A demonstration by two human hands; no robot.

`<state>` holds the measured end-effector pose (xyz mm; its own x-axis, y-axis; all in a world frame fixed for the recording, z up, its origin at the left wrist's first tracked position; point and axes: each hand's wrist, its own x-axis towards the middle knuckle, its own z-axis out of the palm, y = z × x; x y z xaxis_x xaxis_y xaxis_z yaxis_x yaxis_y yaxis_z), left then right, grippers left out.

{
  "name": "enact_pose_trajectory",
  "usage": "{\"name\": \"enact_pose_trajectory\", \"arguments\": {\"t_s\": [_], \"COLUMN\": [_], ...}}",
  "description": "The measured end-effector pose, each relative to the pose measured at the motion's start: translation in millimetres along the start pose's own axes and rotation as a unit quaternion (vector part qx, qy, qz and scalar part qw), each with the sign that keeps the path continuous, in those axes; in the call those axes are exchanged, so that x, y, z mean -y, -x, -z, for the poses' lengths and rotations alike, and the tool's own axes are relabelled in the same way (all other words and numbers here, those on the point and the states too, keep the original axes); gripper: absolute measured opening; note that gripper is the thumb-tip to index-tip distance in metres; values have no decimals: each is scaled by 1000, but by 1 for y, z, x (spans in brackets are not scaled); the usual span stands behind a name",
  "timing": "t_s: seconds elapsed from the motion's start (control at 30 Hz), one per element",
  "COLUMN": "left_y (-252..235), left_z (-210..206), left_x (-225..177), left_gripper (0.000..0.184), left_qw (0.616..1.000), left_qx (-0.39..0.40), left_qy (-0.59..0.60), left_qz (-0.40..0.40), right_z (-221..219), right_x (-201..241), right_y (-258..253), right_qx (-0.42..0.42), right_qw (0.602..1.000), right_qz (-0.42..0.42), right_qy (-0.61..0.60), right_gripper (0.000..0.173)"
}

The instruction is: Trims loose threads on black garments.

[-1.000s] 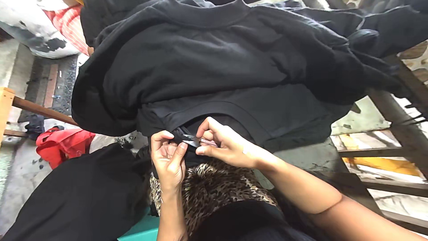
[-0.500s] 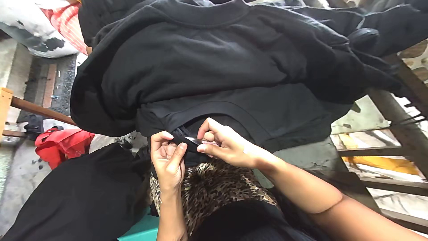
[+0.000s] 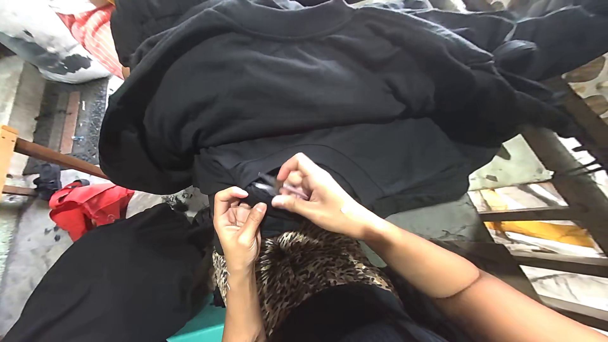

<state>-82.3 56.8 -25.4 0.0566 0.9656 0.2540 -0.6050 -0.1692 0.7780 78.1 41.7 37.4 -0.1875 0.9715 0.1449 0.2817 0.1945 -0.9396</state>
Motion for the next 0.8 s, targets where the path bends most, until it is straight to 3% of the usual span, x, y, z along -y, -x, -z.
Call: {"name": "enact_pose_trajectory", "arguments": {"t_s": [0.07,0.1,0.17,0.23,0.3,0.37,0.47,0.53,0.6,0.73,0.8], "left_y": [10,20,40,50,40,27,21,18,12,9,16], "left_z": [-8,-13,-21,-22,-9,4,7,6,7,14,8], "left_x": [-6,-18,-57,-82,-77,-60,-47,-42,-37,-40,-46], "left_gripper": [32,22,11,13,10,8,25,35,31,29,27], "left_qw": [984,958,923,926,891,856,843,833,817,806,817], "left_qx": [-17,-20,8,32,-7,-44,-44,-29,-9,-32,-34], "left_qy": [-161,-251,-314,-286,-376,-443,-484,-508,-529,-538,-514], "left_qz": [-78,-141,-223,-244,-256,-262,-231,-217,-228,-245,-258], "right_z": [-5,-8,-13,-13,-8,-8,-9,-11,-13,-16,-16], "right_x": [8,14,18,11,3,-1,-1,3,9,7,9], "right_y": [2,5,8,14,16,17,18,18,17,28,39], "right_qx": [-7,38,139,138,158,159,149,156,171,158,88], "right_qw": [999,993,949,883,825,811,858,900,932,973,988], "right_qz": [-3,-25,-89,-163,-175,-171,-154,-116,-76,6,21], "right_qy": [-43,-106,-269,-417,-514,-536,-467,-391,-309,-171,-122], "right_gripper": [30,32,38,22,22,24,32,55,76,72,65]}}
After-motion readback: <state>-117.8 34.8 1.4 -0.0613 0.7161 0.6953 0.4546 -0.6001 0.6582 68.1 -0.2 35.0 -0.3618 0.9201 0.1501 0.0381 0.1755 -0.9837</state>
